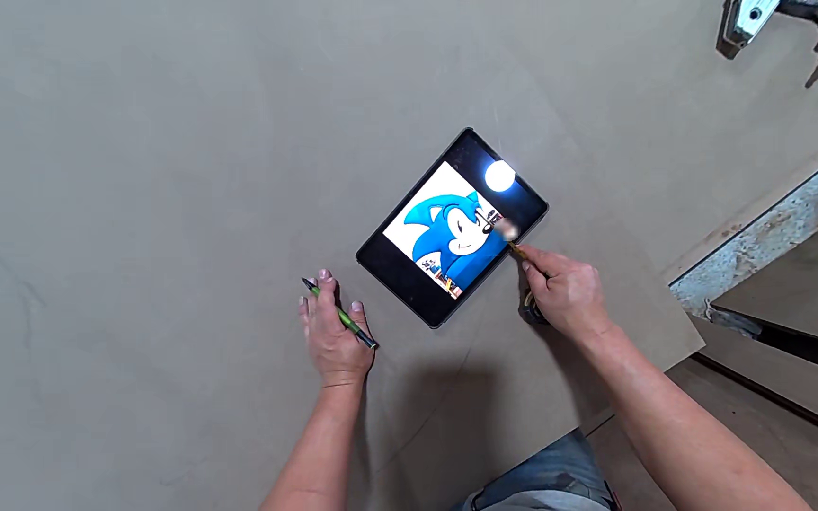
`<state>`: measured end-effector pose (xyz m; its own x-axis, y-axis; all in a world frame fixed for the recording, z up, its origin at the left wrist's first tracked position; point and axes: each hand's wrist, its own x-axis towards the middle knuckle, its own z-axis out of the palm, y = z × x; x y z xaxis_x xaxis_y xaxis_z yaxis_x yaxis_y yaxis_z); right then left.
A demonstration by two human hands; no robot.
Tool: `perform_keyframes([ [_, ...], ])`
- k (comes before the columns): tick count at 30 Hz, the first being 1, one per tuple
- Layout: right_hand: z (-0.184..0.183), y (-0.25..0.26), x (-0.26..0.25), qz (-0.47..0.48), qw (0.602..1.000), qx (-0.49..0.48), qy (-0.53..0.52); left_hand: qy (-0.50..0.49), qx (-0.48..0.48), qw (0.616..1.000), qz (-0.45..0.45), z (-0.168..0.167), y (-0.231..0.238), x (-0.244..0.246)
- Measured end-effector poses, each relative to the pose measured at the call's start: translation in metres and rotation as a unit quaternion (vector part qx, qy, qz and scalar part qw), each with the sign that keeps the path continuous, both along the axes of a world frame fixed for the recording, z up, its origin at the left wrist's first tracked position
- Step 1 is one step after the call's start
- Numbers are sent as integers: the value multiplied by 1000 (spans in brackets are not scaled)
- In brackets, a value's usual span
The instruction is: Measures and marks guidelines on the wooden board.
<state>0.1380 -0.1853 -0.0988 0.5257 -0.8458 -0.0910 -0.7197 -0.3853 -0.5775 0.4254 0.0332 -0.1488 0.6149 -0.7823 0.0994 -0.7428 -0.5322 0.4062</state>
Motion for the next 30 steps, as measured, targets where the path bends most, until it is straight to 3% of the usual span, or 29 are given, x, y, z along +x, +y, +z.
perform_keyframes([
  [30,1,-1,0,9,1000,7,16,21,-18,1000,-4,1,-1,1],
])
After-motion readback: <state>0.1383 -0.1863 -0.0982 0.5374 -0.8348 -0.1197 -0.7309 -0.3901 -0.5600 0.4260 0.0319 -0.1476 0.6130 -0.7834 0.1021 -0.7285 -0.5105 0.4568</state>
